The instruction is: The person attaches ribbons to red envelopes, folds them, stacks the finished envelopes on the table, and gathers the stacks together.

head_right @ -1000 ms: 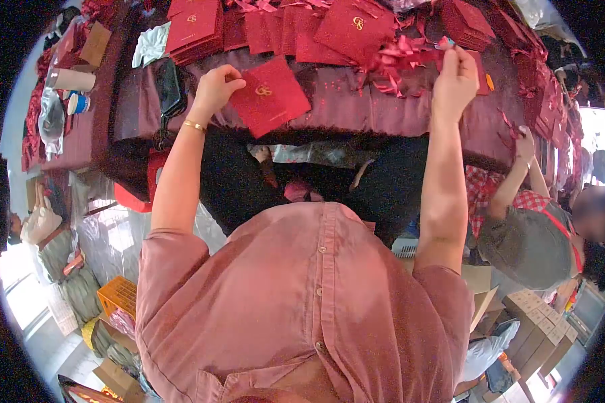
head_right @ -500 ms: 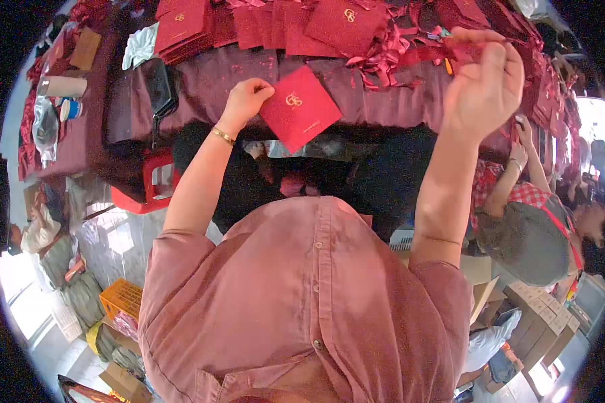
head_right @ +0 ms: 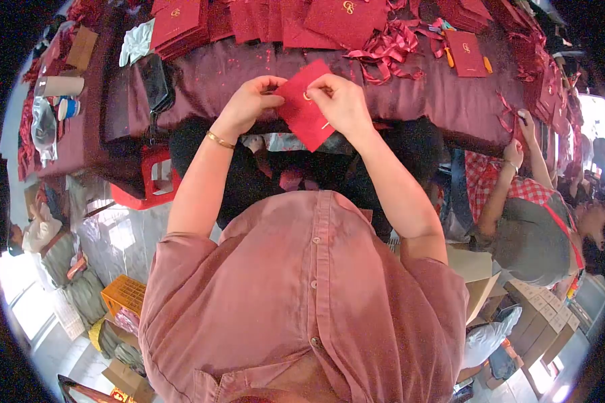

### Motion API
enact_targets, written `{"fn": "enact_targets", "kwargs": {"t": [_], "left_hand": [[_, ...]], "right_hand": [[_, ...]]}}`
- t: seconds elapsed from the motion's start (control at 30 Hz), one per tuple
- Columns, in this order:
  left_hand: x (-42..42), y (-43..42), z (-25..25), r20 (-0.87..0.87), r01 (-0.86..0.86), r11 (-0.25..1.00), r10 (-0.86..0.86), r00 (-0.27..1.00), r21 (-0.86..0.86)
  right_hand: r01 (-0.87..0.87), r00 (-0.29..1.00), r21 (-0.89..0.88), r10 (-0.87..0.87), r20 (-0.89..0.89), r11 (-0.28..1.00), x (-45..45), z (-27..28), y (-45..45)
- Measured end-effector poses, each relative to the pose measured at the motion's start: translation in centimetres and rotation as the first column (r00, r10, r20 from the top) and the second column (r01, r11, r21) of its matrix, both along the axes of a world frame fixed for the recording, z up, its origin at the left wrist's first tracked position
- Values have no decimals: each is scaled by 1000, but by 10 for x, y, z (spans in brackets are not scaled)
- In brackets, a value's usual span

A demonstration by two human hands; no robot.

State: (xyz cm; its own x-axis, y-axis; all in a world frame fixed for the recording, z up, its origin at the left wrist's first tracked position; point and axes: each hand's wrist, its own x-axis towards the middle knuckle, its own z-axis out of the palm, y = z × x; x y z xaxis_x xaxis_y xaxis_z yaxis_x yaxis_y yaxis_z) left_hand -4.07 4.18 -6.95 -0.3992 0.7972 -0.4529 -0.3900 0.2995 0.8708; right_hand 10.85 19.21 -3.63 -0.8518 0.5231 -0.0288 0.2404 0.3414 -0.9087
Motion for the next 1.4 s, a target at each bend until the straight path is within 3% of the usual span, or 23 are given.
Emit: {"fn": "enact_targets", "kwargs": {"t": [0.1,0.4,0.63,0.73,0.8,0.87,1.0,1.13,1.2,1.3,1.37,1.4], "left_hand": [[6,-2,8,-74,25,997,-19,997,74],[17,-1,29,-70,23,993,-15,997,119],[23,0,34,-159,-3,995,19,987,102],[27,4,32,-225,-22,994,46,973,110],[30,6,26,-261,-30,990,66,963,139],[31,9,20,-292,-62,989,98,951,133],[34,10,24,-181,-87,989,107,978,116],[36,8,11,-385,-130,980,181,905,153],[37,7,10,-480,-133,979,192,856,154],[39,9,13,-540,-153,979,202,817,135],[41,12,24,-692,-226,974,141,708,-33],[40,12,19,-692,-225,974,140,708,-33]], "right_hand": [[-47,999,139,43,26,989,-2,-4,-6],[-4,1000,171,3,5,985,-3,3,-11],[35,999,180,-29,-35,983,-2,2,-16],[88,994,254,-67,-88,963,-3,0,-21],[142,985,451,-80,-153,881,-4,-2,-25],[167,980,486,-88,-180,858,-5,-7,-28],[189,978,554,-104,-181,811,-6,-14,-33],[226,963,576,-93,-251,786,-12,-28,-34],[253,958,266,-202,-206,930,-14,-34,-34],[276,934,414,-140,-328,868,-17,-37,-37],[258,941,467,-110,-321,846,-17,-36,-38],[242,947,519,-82,-311,820,-17,-35,-39]]}}
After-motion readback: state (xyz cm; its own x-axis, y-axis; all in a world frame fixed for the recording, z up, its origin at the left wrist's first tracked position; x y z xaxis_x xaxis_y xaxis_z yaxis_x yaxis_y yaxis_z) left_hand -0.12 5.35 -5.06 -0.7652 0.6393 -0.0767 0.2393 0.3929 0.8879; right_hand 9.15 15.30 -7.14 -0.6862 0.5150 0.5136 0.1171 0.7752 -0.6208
